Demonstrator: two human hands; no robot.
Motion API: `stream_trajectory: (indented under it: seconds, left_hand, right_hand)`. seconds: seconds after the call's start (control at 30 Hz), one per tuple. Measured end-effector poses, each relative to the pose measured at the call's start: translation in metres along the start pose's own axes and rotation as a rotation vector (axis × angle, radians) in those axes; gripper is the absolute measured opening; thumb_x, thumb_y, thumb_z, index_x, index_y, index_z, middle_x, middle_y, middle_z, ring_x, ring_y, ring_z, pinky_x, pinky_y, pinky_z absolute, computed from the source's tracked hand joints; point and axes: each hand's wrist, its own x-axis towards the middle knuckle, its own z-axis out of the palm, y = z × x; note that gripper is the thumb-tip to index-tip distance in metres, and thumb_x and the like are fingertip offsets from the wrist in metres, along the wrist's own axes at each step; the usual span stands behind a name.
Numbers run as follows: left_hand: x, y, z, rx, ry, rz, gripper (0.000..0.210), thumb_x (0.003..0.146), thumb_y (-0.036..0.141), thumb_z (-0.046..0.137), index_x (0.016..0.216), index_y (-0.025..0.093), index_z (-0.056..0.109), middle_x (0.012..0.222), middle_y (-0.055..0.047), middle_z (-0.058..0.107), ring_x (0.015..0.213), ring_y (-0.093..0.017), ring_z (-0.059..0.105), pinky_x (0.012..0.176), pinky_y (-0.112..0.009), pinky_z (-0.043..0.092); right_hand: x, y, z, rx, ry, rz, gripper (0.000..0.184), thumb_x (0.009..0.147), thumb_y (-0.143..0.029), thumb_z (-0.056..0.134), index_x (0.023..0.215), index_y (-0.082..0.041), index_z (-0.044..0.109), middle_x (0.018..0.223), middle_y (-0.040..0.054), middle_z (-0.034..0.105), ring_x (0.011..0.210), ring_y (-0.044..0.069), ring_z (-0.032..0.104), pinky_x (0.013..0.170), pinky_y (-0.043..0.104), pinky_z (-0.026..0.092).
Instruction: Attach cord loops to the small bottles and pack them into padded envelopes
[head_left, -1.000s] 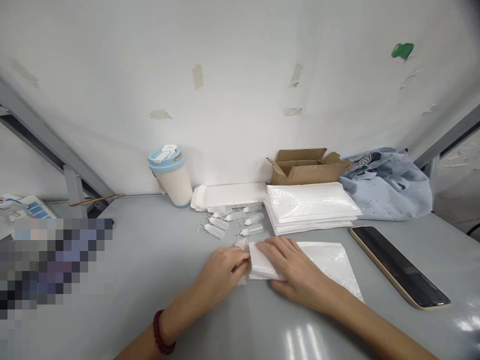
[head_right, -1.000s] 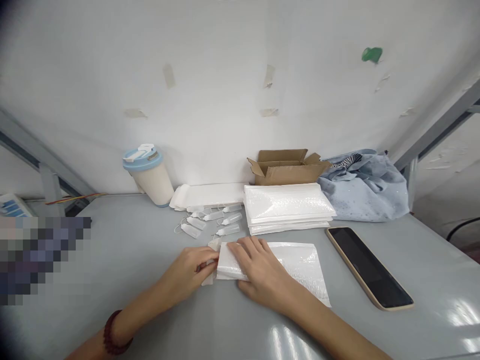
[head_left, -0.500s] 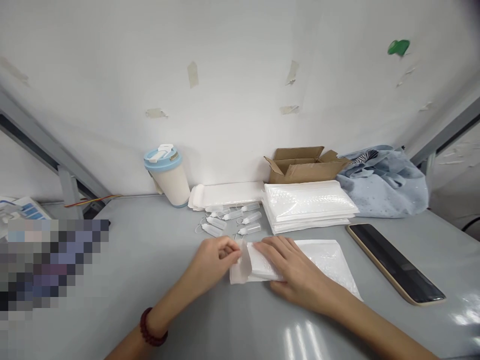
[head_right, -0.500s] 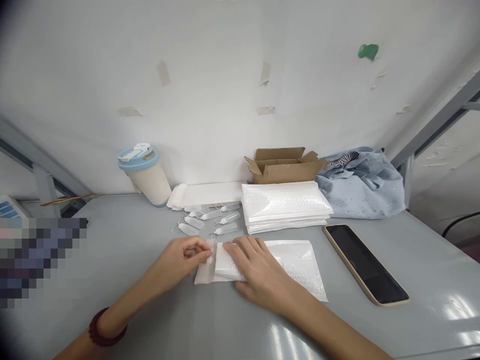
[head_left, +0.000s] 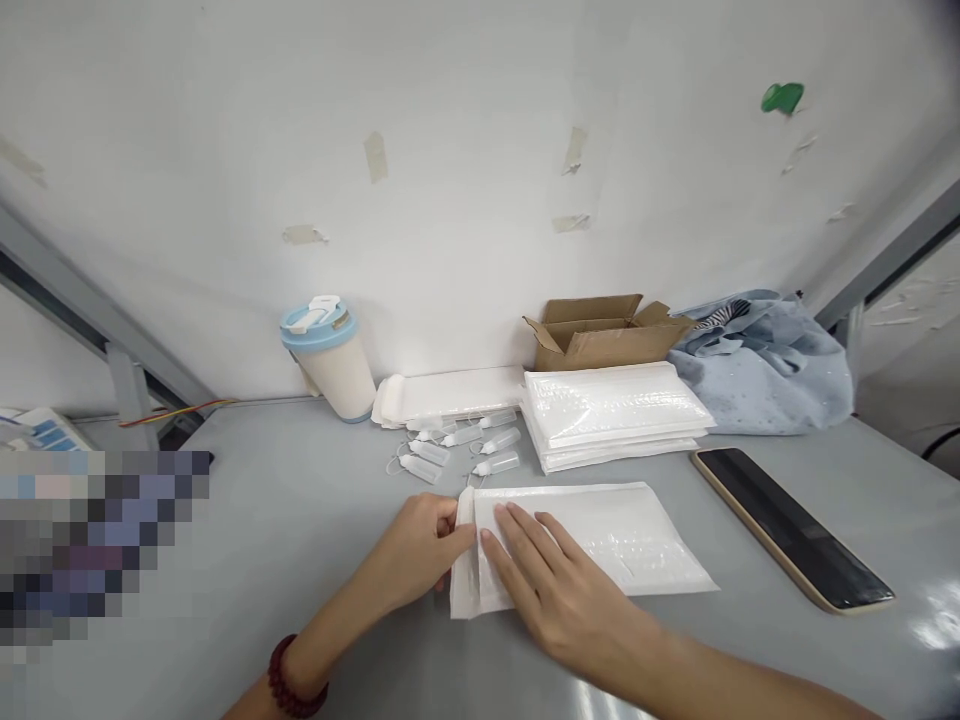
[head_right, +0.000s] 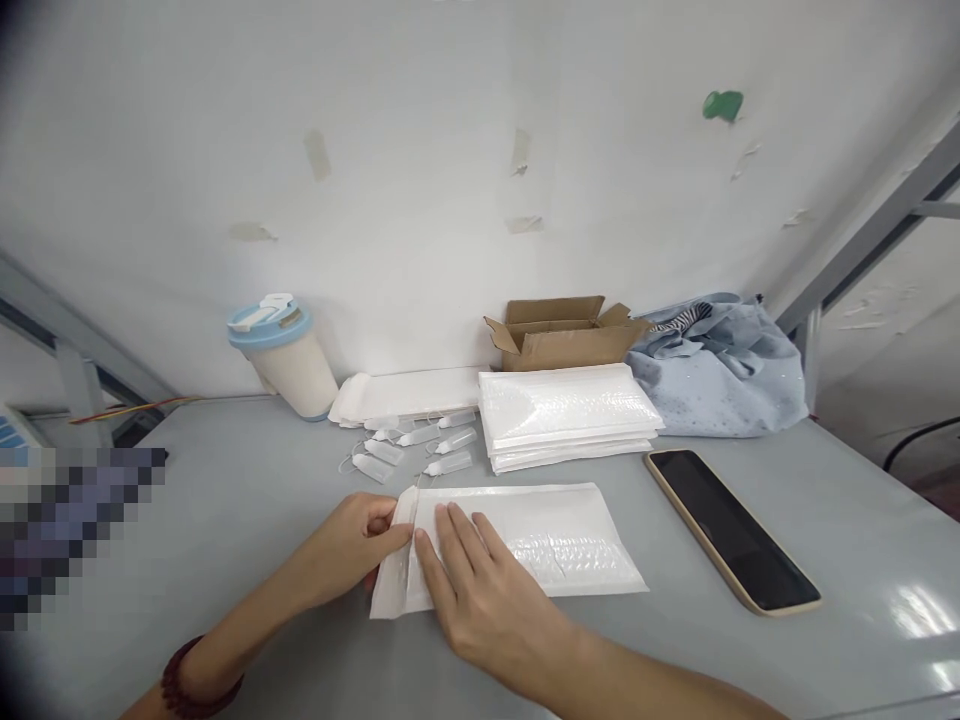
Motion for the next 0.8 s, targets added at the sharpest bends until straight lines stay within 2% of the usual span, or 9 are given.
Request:
stream_trajectory:
  seconds: [0.2,0.33,0.5,0.57,0.67,0.8]
  left_hand:
    - [-0.004,0.009,0.017,0.0,-0.004,0.072,0.035,0.085,0.038,0.04,0.057,0.018,0.047,0.052,0.002,0.054,0.046,-0.011,0.05,0.047,-0.022,0.037]
    - [-0.003,0.007,0.023,0.143,0.06,0.149,0.028,0.084,0.031,0.042,0.064,0.017,0.055,0.056,0.001,0.055,0.053,-0.012,0.05,0.052,-0.023,0.038]
    - [-0.002,0.002,0.021,0.216,0.036,0.247,0.02,0.081,0.02,0.046,0.078,0.017,0.066,0.075,-0.003,0.062,0.062,-0.012,0.053,0.059,-0.023,0.041]
    - [-0.002,0.0,0.02,0.245,0.017,0.266,0.021,0.082,0.019,0.046,0.082,0.018,0.068,0.08,-0.003,0.062,0.066,-0.013,0.055,0.061,-0.023,0.042]
    - [-0.003,-0.001,0.019,0.322,0.05,0.289,0.021,0.083,0.017,0.046,0.087,0.019,0.067,0.089,-0.004,0.06,0.075,-0.015,0.056,0.068,-0.026,0.045]
    - [-0.004,0.0,0.014,0.451,0.096,0.372,0.021,0.085,0.016,0.044,0.092,0.019,0.063,0.093,-0.006,0.058,0.085,-0.018,0.054,0.076,-0.03,0.045]
  right_hand:
    - [-0.003,-0.005,0.01,0.05,0.032,-0.017,0.029,0.084,-0.007,0.044,0.105,0.001,0.061,0.107,0.0234,0.065,0.105,0.031,0.06,0.083,0.041,0.051]
    - [-0.004,-0.003,0.01,0.057,0.084,-0.03,0.029,0.082,-0.005,0.042,0.101,0.003,0.062,0.103,0.0235,0.067,0.103,0.031,0.061,0.083,0.04,0.053]
    - [0.0,0.002,0.0,0.122,0.161,0.005,0.029,0.083,-0.003,0.037,0.091,-0.002,0.065,0.09,0.0204,0.07,0.092,0.028,0.066,0.074,0.038,0.055]
    - [0.003,0.004,-0.005,0.148,0.175,0.022,0.029,0.085,-0.003,0.036,0.094,-0.002,0.064,0.086,0.0191,0.07,0.088,0.027,0.067,0.07,0.037,0.055]
    - [0.005,0.007,-0.007,0.155,0.165,0.007,0.027,0.085,-0.005,0.041,0.102,-0.003,0.062,0.085,0.017,0.07,0.086,0.026,0.066,0.067,0.036,0.055]
    - [0.003,0.009,-0.006,0.142,0.184,-0.023,0.023,0.084,-0.004,0.044,0.097,-0.003,0.064,0.083,0.0162,0.07,0.09,0.026,0.065,0.07,0.037,0.053]
